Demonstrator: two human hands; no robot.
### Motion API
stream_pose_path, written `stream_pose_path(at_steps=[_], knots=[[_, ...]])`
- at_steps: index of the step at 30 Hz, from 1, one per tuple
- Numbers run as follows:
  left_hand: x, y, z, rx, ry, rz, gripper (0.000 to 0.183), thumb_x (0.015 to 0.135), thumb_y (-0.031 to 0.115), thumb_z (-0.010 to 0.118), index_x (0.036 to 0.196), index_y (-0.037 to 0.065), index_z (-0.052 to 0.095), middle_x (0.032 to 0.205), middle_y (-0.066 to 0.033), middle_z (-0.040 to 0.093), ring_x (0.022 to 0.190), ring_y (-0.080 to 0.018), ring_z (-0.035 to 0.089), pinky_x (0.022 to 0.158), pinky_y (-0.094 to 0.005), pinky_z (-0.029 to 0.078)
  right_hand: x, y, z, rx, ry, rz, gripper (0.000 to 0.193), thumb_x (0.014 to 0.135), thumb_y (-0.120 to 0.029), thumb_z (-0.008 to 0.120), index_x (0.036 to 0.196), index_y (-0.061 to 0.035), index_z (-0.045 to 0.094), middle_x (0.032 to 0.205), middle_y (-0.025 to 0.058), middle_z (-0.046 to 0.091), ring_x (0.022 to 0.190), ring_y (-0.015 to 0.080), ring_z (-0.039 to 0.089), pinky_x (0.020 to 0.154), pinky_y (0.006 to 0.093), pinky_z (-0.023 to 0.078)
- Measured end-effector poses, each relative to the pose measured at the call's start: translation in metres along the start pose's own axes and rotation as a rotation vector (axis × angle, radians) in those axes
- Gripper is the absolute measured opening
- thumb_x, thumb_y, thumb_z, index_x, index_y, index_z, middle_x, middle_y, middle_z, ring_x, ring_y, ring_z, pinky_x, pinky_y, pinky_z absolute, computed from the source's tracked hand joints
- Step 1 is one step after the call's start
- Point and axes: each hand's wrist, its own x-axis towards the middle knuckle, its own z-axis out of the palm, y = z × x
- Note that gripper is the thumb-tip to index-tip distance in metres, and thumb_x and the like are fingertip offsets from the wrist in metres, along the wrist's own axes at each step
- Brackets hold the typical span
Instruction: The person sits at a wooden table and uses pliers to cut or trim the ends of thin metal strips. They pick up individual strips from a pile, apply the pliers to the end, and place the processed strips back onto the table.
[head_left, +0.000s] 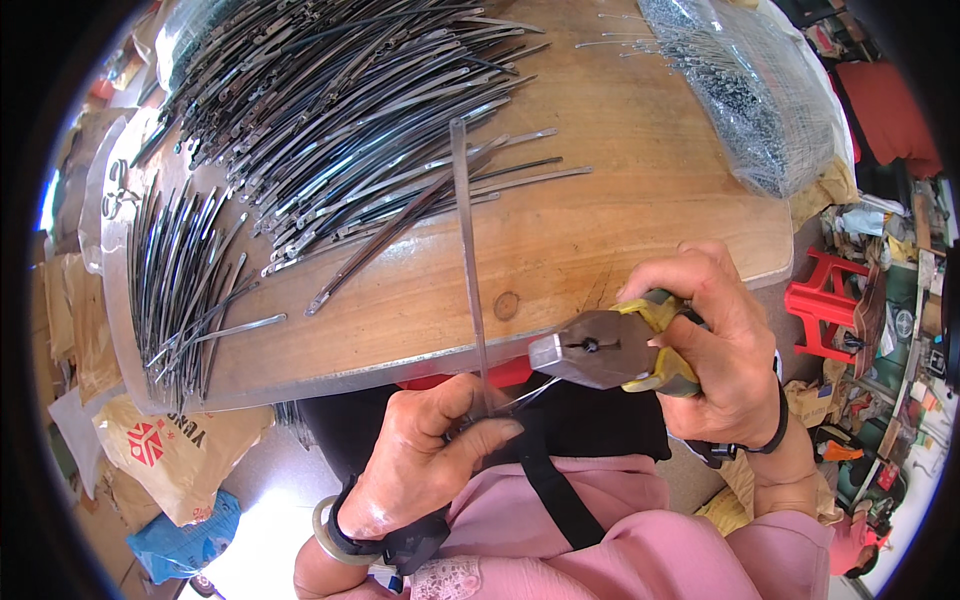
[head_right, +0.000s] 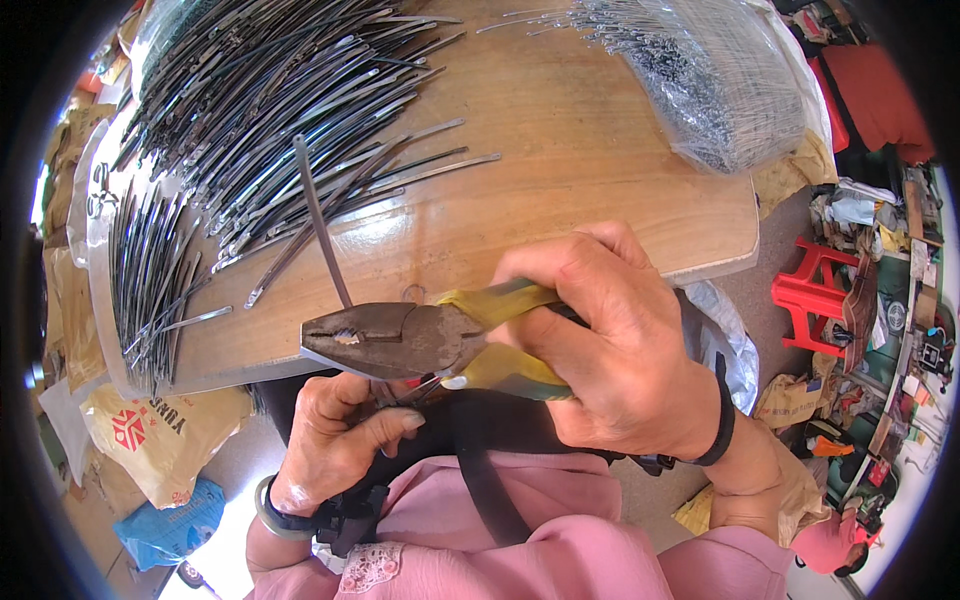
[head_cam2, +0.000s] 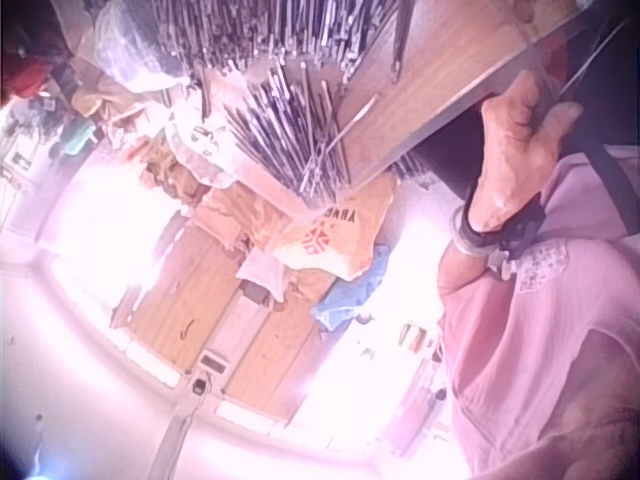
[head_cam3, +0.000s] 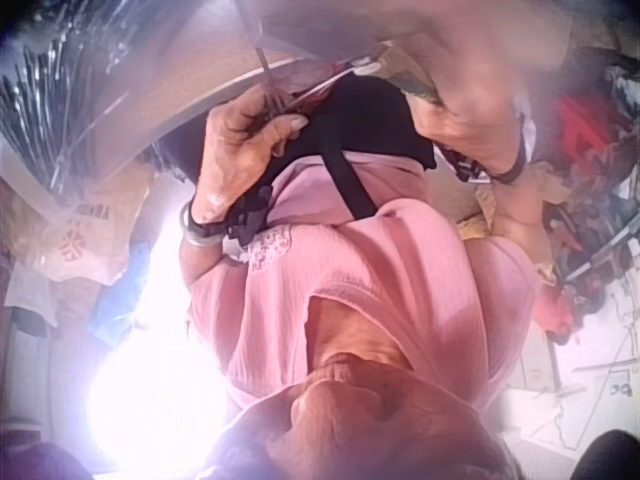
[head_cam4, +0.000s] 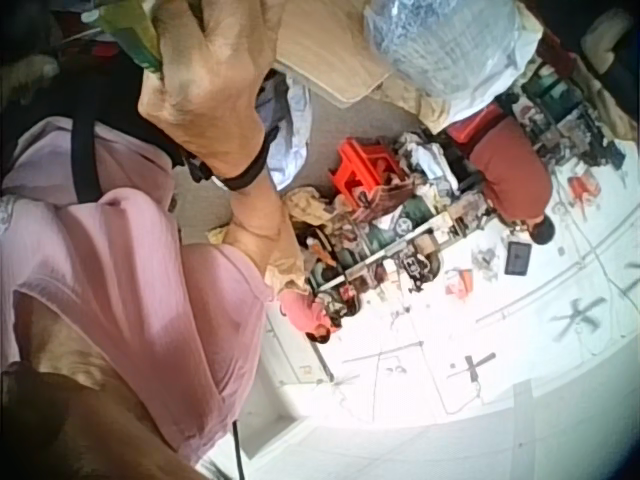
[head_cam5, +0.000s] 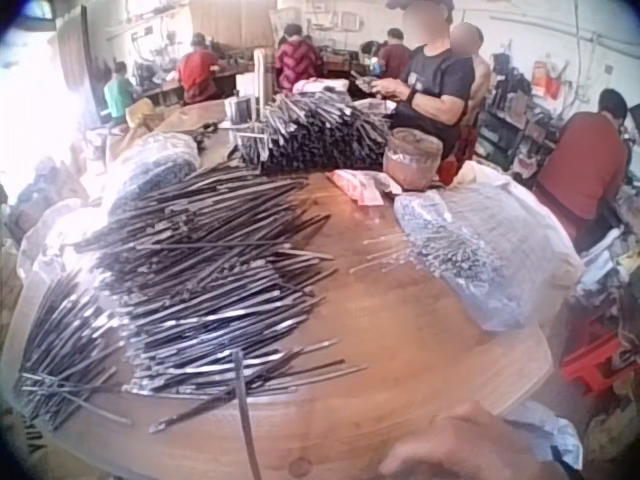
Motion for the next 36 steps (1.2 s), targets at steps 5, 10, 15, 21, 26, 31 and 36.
stream_pose_path(at_steps=[5, 10, 15, 21, 26, 31, 36], knots=[[0.000, 0.000, -0.001, 0.014, -0.027, 0.000, 0.010, 0.085, 0.000, 0.070, 0.085, -0.003, 0.061, 0.070, -0.0068, 0.064, 0.064, -0.0093, 0.053, 0.060, -0.0256, 0.047, 0.001, 0.004, 0.005, -0.021, 0.035, -0.046, 0.022, 0.057, 0.006, 0.065, 0.076, -0.0001, 0.057, 0.100, 0.0141, 0.062, 0.076, 0.0277, 0.057, 0.076, 0.0449, 0.039], [0.003, 0.001, 0.000, 0.024, -0.056, -0.015, 0.009, 0.085, 0.000, 0.070, 0.088, -0.003, 0.062, 0.072, -0.0080, 0.065, 0.065, -0.0105, 0.057, 0.062, -0.0262, 0.049, 0.003, 0.001, 0.008, -0.050, 0.016, -0.030, 0.018, 0.058, 0.005, 0.065, 0.074, -0.0003, 0.059, 0.099, 0.0128, 0.063, 0.077, 0.0266, 0.059, 0.081, 0.0474, 0.038], [0.001, 0.003, 0.000, 0.028, -0.058, 0.023, 0.009, 0.085, 0.000, 0.070, 0.088, -0.003, 0.063, 0.072, -0.0079, 0.065, 0.065, -0.0109, 0.057, 0.062, -0.0262, 0.049, 0.003, 0.000, 0.012, -0.063, -0.007, -0.028, 0.015, 0.059, 0.004, 0.066, 0.072, -0.0009, 0.060, 0.099, 0.0117, 0.063, 0.071, 0.0256, 0.059, 0.088, 0.0510, 0.039], [0.001, 0.002, -0.001, 0.014, -0.057, 0.035, 0.008, 0.085, -0.001, 0.070, 0.087, -0.002, 0.063, 0.072, -0.0069, 0.066, 0.065, -0.0098, 0.057, 0.061, -0.0256, 0.048, 0.002, 0.005, 0.018, -0.035, 0.018, -0.075, 0.017, 0.058, 0.003, 0.067, 0.073, -0.0004, 0.060, 0.099, 0.0123, 0.063, 0.068, 0.0271, 0.058, 0.083, 0.0495, 0.043], [0.002, 0.004, 0.000, -0.020, -0.039, 0.008, 0.008, 0.085, -0.002, 0.070, 0.087, -0.003, 0.062, 0.073, -0.0064, 0.066, 0.065, -0.0091, 0.056, 0.061, -0.0254, 0.048, -0.001, 0.007, 0.024, -0.006, 0.033, -0.055, 0.021, 0.055, 0.004, 0.066, 0.074, 0.0001, 0.060, 0.099, 0.0134, 0.062, 0.071, 0.0285, 0.057, 0.077, 0.0471, 0.045], [0.002, -0.001, 0.000, -0.058, -0.025, 0.022, 0.007, 0.084, -0.004, 0.070, 0.086, -0.003, 0.062, 0.073, -0.0050, 0.065, 0.066, -0.0076, 0.055, 0.061, -0.0244, 0.047, -0.001, 0.008, 0.021, -0.036, -0.040, -0.071, 0.030, 0.053, -0.004, 0.067, 0.084, -0.0011, 0.065, 0.101, 0.0132, 0.059, 0.082, 0.0270, 0.060, 0.083, 0.0471, 0.044], [0.002, 0.000, -0.001, -0.094, -0.029, 0.019, 0.007, 0.085, -0.004, 0.069, 0.086, -0.003, 0.062, 0.073, -0.0036, 0.064, 0.066, -0.0060, 0.053, 0.061, -0.0231, 0.046, -0.002, 0.008, 0.021, -0.061, -0.061, -0.069, 0.029, 0.054, -0.003, 0.067, 0.083, -0.0024, 0.066, 0.101, 0.0118, 0.059, 0.082, 0.0260, 0.061, 0.084, 0.0472, 0.043]])
